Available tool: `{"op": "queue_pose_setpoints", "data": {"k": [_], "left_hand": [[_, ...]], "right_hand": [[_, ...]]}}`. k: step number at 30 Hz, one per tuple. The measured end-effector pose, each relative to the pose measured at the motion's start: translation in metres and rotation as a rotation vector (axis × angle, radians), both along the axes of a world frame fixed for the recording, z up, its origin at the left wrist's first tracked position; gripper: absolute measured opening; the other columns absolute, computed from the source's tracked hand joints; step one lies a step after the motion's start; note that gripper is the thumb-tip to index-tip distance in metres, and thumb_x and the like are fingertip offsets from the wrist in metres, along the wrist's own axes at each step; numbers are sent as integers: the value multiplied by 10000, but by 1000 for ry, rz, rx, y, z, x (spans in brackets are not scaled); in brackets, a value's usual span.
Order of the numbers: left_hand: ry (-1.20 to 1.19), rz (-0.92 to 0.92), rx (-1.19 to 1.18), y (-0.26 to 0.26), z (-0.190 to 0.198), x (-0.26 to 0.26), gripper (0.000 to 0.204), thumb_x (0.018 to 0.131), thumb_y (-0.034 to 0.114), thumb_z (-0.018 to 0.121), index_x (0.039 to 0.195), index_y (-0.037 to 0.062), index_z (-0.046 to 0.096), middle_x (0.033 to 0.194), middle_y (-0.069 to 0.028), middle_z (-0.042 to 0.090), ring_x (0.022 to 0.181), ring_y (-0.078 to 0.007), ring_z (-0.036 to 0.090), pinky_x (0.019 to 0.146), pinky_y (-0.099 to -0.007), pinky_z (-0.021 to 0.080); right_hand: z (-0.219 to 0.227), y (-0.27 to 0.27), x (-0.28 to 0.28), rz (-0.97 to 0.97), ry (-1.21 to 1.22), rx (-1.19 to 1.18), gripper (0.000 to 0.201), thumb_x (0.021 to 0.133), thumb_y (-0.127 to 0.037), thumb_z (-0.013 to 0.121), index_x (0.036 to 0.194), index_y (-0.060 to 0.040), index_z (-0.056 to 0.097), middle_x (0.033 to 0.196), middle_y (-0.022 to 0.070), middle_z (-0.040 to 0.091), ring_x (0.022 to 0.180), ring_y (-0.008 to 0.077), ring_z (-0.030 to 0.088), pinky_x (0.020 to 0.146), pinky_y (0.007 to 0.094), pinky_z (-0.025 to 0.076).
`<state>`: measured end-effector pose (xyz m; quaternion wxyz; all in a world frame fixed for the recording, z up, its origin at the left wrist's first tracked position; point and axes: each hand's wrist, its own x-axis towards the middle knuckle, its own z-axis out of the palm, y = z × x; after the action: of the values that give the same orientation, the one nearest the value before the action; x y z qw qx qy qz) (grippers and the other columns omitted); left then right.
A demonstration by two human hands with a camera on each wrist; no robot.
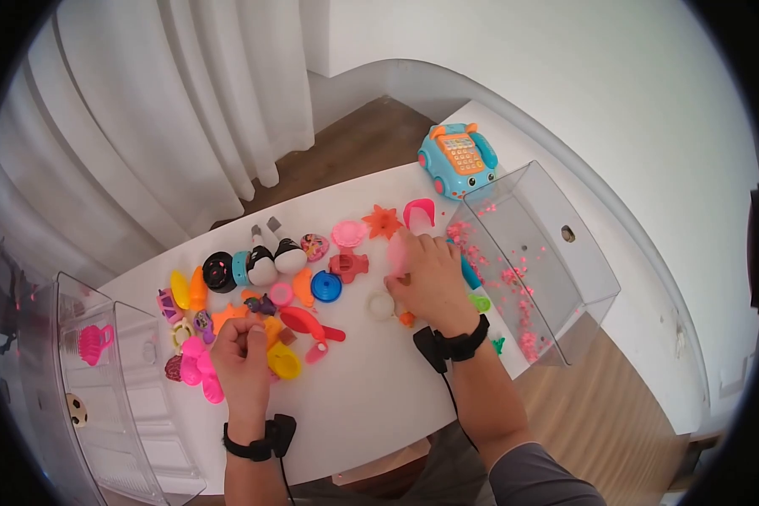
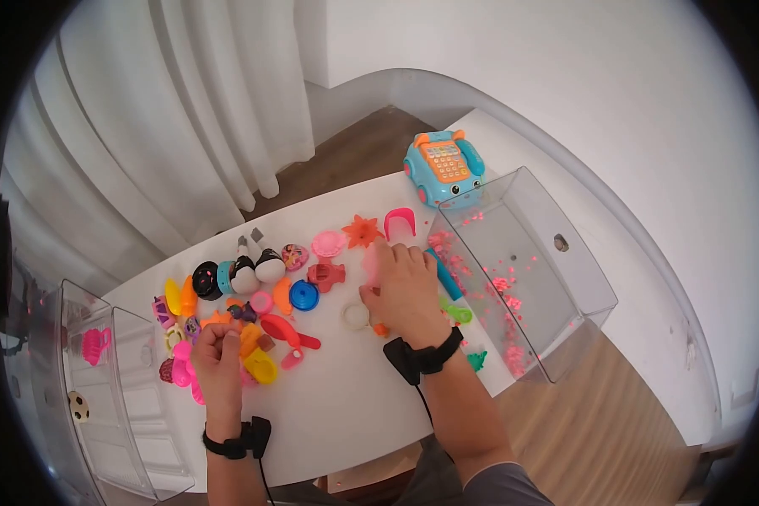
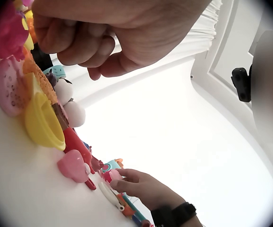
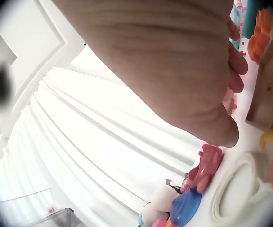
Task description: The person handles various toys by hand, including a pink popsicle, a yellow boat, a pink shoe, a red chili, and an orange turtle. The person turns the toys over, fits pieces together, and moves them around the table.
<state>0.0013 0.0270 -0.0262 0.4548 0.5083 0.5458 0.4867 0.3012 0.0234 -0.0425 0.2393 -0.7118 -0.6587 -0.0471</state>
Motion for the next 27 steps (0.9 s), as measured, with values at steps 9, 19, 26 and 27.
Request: {"op": "queue_pose_setpoints", "data": {"k": [9,19,26,27], "left_hand": [[-7,10,15,1,-3,-1,76,1017,59,618,988,-11,628,841,25,645,733,-10,562,669,-172,431],[-4,-5,1,1,-5,-6,85,1020,73,624,1000,-9,635,828,38,626,714,-2,534,646,-173,412],[0,12,7,2,-4,-3,80,1020,72,623,1011,-6,640,825,45,619,707,1,524,635,-174,401],[-3,3,0,2,-4,-4,80,1020,72,623,1012,-6,639,825,44,619,708,1,524,636,-174,402]], "right_hand": [[-6,6,-7,120,20,-12,816,783,-273,808,1497,-41,489,1163,111,629,1121,314,572,1010,496,403],[29,-20,-9,197,69,-149,504,743,-248,817,1186,-83,644,1175,114,627,1184,328,550,1068,517,397],[16,-27,-27,266,-66,-133,518,665,-266,861,1106,-90,654,1140,110,626,1166,328,551,1183,587,325],[14,-24,-28,254,-79,-144,504,666,-266,859,1092,-89,656,1118,106,634,1157,322,555,1183,600,322]]}}
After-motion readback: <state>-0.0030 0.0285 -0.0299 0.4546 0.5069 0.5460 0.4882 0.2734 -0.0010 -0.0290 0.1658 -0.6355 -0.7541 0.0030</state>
